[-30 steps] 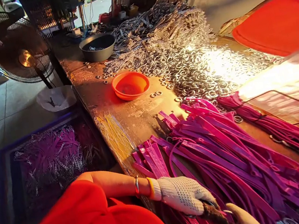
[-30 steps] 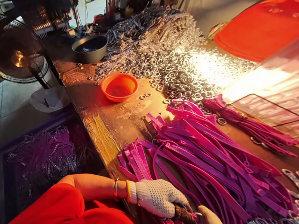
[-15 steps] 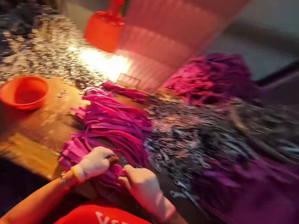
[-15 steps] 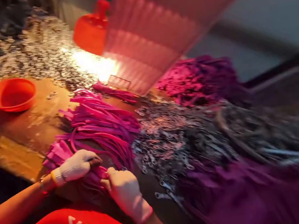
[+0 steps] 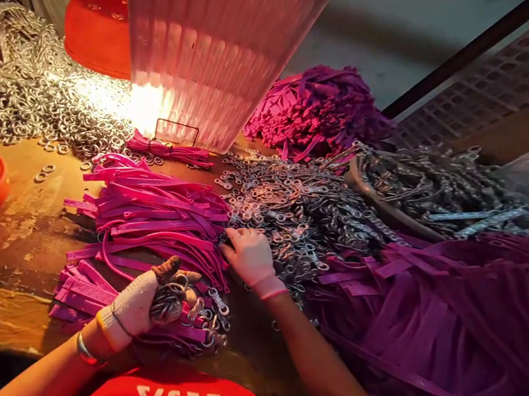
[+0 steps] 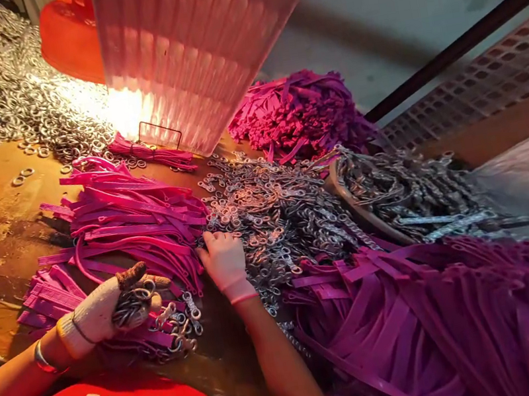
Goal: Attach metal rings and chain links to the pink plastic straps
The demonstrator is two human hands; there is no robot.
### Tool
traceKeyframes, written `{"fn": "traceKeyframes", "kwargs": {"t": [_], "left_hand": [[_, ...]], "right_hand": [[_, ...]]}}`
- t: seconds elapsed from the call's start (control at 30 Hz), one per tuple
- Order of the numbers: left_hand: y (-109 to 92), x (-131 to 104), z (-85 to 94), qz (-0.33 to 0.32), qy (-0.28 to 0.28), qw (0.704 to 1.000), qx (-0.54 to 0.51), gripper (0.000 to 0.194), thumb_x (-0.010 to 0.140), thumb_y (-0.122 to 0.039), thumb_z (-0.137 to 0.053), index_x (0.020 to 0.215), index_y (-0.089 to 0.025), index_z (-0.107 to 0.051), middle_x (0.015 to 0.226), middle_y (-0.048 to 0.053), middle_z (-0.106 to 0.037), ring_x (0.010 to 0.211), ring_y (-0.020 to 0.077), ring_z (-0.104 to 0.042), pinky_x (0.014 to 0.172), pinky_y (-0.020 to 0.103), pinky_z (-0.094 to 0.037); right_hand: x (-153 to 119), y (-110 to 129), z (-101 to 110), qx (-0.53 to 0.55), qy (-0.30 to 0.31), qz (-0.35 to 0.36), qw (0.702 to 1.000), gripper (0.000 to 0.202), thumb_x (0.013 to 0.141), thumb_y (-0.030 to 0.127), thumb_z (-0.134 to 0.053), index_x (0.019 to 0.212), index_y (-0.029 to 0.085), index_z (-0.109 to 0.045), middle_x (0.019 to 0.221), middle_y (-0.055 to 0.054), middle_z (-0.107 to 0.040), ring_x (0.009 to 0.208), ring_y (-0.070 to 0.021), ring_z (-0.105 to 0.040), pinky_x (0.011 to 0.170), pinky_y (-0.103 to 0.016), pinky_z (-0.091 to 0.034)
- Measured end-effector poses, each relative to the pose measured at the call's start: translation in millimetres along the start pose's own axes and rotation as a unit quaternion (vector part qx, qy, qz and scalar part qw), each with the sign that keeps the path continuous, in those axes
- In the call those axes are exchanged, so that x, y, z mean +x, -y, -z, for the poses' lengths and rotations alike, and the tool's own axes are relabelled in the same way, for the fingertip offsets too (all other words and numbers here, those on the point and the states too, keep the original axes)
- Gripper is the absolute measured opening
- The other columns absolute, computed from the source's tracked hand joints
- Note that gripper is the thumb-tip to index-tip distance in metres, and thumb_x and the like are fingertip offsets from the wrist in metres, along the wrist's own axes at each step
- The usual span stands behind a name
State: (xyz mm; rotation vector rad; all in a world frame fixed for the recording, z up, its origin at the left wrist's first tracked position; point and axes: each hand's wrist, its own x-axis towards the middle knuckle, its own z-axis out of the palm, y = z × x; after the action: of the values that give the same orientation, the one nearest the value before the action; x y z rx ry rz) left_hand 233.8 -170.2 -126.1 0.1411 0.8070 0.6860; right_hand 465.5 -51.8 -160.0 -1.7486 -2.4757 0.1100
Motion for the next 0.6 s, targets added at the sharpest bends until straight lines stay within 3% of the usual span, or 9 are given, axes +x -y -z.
{"fn": "traceKeyframes", "kwargs": {"t": [0.07, 0.17, 0.3, 0.4, 0.47, 0.53, 0.6], "left_hand": [[0.5, -3.0, -1.3, -0.001, 0.001, 1.0, -0.013, 0.045, 0.089, -0.046, -0.061, 0.111, -0.008, -0.069, 0.078, 0.012, -0.072, 0.042, 0.01, -0.054, 0.037, 0.017, -0.033], [3.6, -12.6, -4.8, -0.053, -0.019, 0.998, 0.028, 0.041, 0.081, -0.033, -0.067, 0.113, -0.009, -0.07, 0.079, 0.009, -0.072, 0.043, 0.0085, -0.053, 0.037, 0.016, -0.032], [10.9, -22.3, -7.3, -0.104, -0.029, 0.99, 0.09, 0.047, 0.079, -0.034, -0.07, 0.118, -0.009, -0.066, 0.079, 0.007, -0.071, 0.043, 0.0068, -0.049, 0.037, 0.016, -0.031], [16.0, -25.2, -7.2, -0.137, -0.032, 0.977, 0.16, 0.049, 0.085, -0.038, -0.068, 0.124, -0.011, -0.059, 0.08, 0.006, -0.071, 0.044, 0.0073, -0.049, 0.04, 0.017, -0.032], [18.5, -26.4, -8.0, -0.166, -0.039, 0.962, 0.215, 0.049, 0.087, -0.038, -0.067, 0.128, -0.012, -0.057, 0.086, 0.007, -0.072, 0.054, 0.0107, -0.057, 0.047, 0.019, -0.039], [20.7, -27.2, -9.9, -0.206, -0.04, 0.941, 0.264, 0.05, 0.088, -0.033, -0.067, 0.132, -0.013, -0.057, 0.1, 0.009, -0.072, 0.076, 0.0162, -0.066, 0.062, 0.023, -0.049], [23.0, -27.2, -12.2, -0.255, -0.023, 0.919, 0.299, 0.051, 0.087, -0.03, -0.068, 0.134, -0.014, -0.057, 0.118, 0.012, -0.069, 0.1, 0.021, -0.066, 0.083, 0.027, -0.052]], "right_hand": [[6.2, 11.9, -7.9, 0.009, -0.003, -0.026, 1.0, 0.023, 0.09, 0.024, -0.063, 0.108, 0.01, -0.067, 0.103, -0.022, -0.067, 0.101, -0.0314, -0.058, 0.085, -0.04, -0.038], [6.1, 21.0, -20.0, 0.05, -0.015, -0.064, 0.997, 0.018, 0.088, 0.014, -0.059, 0.103, 0.008, -0.066, 0.097, -0.021, -0.068, 0.094, -0.0288, -0.061, 0.083, -0.039, -0.041], [-5.4, 14.9, -26.7, 0.14, -0.062, -0.087, 0.984, 0.023, 0.089, 0.016, -0.052, 0.107, 0.011, -0.065, 0.101, -0.016, -0.07, 0.096, -0.0243, -0.062, 0.089, -0.037, -0.045], [-26.2, 15.3, -11.7, 0.197, -0.117, -0.094, 0.969, 0.025, 0.094, 0.024, -0.045, 0.107, 0.013, -0.063, 0.109, -0.016, -0.068, 0.104, -0.0229, -0.061, 0.093, -0.036, -0.047], [-46.0, 26.3, 7.4, 0.29, -0.125, -0.072, 0.946, 0.027, 0.098, 0.029, -0.04, 0.109, 0.016, -0.061, 0.11, -0.013, -0.068, 0.097, -0.0199, -0.063, 0.086, -0.034, -0.051], [-66.4, 45.2, 28.2, 0.41, -0.08, -0.022, 0.908, 0.025, 0.099, 0.033, -0.044, 0.109, 0.021, -0.063, 0.103, -0.006, -0.07, 0.085, -0.0165, -0.065, 0.079, -0.03, -0.052], [-82.7, 67.0, 44.8, 0.473, -0.008, 0.03, 0.881, 0.02, 0.095, 0.032, -0.054, 0.107, 0.023, -0.067, 0.1, -0.002, -0.072, 0.085, -0.0159, -0.066, 0.081, -0.029, -0.053]]}}
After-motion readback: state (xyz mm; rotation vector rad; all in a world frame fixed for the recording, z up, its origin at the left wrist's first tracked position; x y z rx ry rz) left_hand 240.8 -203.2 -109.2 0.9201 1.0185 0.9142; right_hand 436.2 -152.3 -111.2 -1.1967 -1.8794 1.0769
